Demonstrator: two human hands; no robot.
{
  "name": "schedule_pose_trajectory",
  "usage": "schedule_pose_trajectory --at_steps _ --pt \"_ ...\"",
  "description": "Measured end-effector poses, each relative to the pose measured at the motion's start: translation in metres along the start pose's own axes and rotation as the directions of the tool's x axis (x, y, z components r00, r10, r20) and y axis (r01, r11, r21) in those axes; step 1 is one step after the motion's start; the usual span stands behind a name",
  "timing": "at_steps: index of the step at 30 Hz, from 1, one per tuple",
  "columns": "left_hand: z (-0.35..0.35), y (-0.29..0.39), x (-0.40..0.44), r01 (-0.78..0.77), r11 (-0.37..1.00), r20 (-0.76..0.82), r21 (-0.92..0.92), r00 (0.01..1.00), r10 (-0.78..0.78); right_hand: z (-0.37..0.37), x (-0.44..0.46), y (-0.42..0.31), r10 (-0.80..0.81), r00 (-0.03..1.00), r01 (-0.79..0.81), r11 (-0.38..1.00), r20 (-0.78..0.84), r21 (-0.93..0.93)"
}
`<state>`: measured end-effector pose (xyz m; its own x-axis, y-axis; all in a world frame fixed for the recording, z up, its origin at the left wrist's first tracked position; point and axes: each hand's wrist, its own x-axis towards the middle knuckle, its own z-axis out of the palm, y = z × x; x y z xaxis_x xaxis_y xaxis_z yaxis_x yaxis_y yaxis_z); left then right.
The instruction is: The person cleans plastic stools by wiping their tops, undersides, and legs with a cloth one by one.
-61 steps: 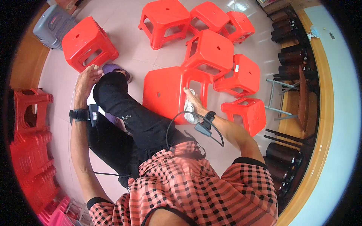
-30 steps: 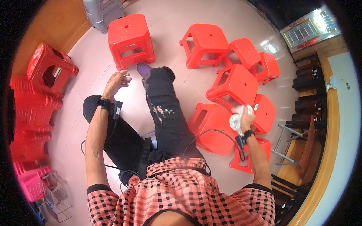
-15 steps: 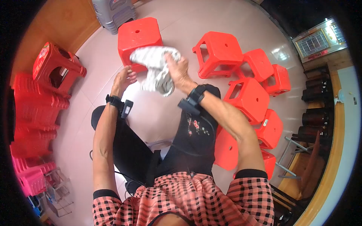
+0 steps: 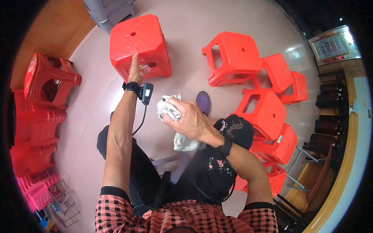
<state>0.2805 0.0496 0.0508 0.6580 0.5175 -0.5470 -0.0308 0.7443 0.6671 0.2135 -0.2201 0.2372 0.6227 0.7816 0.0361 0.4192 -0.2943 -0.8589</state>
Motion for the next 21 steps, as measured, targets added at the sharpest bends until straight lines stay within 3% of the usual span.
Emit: schedule_pose_trajectory --at_steps 4,7,13,18,19,21 --pt "-0.01 -0.022 0.021 -0.053 0.998 0.019 -0.024 0.998 0.053 -0.006 -0.004 -0.008 0.012 1.0 -0.012 0.999 0.01 -0.037" --pt "-0.005 -0.039 0.034 -0.117 0.978 0.029 -0.173 0.992 0.124 -0.006 -0.006 -0.01 0.02 1.0 -0.02 0.999 0.016 -0.05" --pt "-0.014 -0.054 0.033 -0.08 0.979 -0.032 -0.19 0.997 0.075 -0.007 0.0 -0.007 0.021 1.0 -0.021 0.999 0.008 -0.028" --pt "-0.101 -0.081 0.013 -0.056 0.984 0.059 -0.167 0.996 0.067 -0.011 0.01 -0.007 0.071 0.996 -0.067 0.995 -0.046 0.077" --pt "-0.107 -0.086 -0.011 -0.132 0.971 -0.013 -0.199 0.991 0.132 -0.009 0.011 -0.004 0.095 0.992 -0.087 0.992 -0.083 0.092" --pt "-0.135 -0.086 -0.054 -0.05 0.978 -0.042 -0.203 0.998 0.042 -0.007 0.015 0.004 0.122 0.982 -0.105 0.987 -0.143 0.118"
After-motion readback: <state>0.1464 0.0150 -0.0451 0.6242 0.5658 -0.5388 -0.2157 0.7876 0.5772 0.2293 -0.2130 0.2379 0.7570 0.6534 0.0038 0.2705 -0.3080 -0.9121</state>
